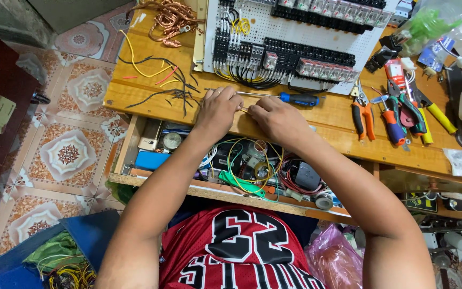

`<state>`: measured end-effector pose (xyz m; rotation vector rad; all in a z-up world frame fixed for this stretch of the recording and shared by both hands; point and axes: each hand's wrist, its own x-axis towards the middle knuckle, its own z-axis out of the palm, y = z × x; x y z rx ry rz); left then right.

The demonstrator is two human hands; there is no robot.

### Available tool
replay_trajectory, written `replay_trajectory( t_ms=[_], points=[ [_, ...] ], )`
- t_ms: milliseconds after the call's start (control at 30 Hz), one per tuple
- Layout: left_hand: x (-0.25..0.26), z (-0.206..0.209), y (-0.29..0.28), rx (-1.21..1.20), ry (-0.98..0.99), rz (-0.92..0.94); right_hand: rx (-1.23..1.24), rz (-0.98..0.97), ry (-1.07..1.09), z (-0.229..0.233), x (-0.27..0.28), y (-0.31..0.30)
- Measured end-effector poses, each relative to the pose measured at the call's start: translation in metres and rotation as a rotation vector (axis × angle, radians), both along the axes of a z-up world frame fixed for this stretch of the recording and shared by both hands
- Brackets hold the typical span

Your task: Wiring an electrical control panel by stripping and connecting wires to terminal blocks

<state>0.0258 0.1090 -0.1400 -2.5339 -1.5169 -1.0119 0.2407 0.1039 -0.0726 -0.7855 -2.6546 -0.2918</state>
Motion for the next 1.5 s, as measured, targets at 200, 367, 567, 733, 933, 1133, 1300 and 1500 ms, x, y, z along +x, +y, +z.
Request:
replay_trajectory(
  t_ms=[200, 367, 567, 733, 933, 1133, 1300, 1500],
  points=[
    [0.002, -0.007, 0.003, 0.018, 0.001, 0.022, -0.410, -0.049, 0.147, 0.014, -0.008, -0.013],
    [0.002, -0.005, 0.003, 0.052, 0.028, 0.026, -0.318, -0.155, 0.082, 0.001, -0.007, -0.018],
    [0.002, -0.009, 0.005, 0.068, 0.015, 0.023, -0.181, -0.113, 0.006, 0.008, -0.008, -0.018],
    [0.001, -0.014, 0.005, 0.039, -0.002, 0.025, -0.148, -0.104, -0.005, 0.005, -0.004, -0.020],
    [0.001, -0.011, 0.004, 0.010, -0.018, 0.022, -0.150, -0.090, 0.016, 0.008, 0.000, -0.023],
    [0.000, -0.011, 0.005, -0.012, -0.024, 0.020, -0.141, -0.095, 0.020, -0.005, 0.003, -0.014],
    [0.000, -0.004, 0.001, -0.028, 0.015, 0.036, -0.027, -0.101, -0.062, -0.001, -0.005, -0.004],
    [-0.001, -0.006, 0.001, 0.005, 0.044, 0.073, -0.105, -0.068, -0.048, -0.011, -0.008, 0.008]
  ],
)
